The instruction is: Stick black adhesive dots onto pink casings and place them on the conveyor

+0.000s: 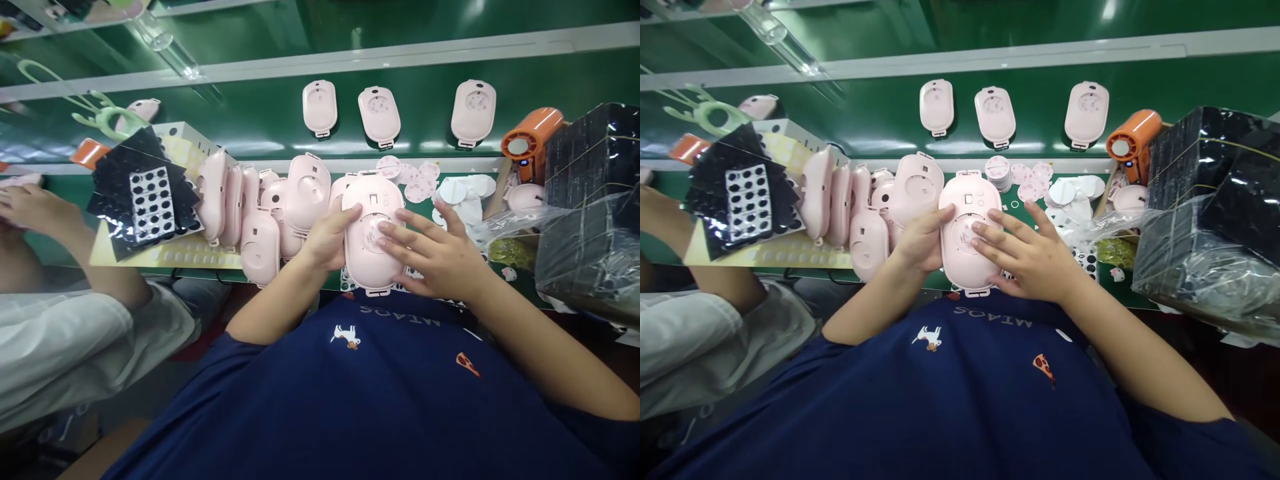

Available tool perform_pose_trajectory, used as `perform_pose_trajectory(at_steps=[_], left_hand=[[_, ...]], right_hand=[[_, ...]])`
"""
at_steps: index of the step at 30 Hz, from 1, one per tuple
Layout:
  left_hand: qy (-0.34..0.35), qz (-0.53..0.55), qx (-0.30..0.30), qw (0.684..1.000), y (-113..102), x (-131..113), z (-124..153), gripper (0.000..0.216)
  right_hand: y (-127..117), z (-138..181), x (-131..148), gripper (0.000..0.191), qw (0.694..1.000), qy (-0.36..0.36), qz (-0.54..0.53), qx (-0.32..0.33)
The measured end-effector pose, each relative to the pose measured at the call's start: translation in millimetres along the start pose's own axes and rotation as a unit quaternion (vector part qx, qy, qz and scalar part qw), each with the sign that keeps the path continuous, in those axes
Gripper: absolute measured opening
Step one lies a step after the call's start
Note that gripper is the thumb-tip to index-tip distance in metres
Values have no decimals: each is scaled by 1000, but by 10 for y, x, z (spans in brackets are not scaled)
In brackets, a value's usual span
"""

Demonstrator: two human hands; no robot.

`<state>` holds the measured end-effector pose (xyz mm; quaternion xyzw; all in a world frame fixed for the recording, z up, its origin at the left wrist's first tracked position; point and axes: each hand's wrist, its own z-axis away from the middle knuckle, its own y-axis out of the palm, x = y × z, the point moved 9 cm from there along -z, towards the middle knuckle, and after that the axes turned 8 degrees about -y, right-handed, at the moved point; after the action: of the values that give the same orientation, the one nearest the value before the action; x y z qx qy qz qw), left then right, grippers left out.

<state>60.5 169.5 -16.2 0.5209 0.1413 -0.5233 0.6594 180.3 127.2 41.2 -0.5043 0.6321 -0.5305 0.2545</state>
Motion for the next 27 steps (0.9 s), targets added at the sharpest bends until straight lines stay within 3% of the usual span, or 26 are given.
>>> perform_pose_trajectory(at_steps=[2,5,9,12,15,18,27], left_hand=[[-10,2,6,1000,34,4,16,64],[-16,-6,18,1000,83,-6,38,68],[-45,-60,50,996,135,36,63,97],[-53,-93,52,993,110,70,58,114],[-50,-97,37,993,79,101,30,114],[-37,-98,34,994,90,118,8,111],[-36,-119,8,992,29,84,-12,114]], right_hand=[[20,79,14,59,1000,-9,23,2],[-2,157,-26,61,1000,11,-11,13],[-31,171,-97,57,990,61,-117,48],[-10,155,-112,46,986,80,-129,69],[-59,115,-99,28,993,60,-97,14],[-128,87,-81,27,996,43,-52,-56],[-51,108,-211,18,991,122,-57,-24]])
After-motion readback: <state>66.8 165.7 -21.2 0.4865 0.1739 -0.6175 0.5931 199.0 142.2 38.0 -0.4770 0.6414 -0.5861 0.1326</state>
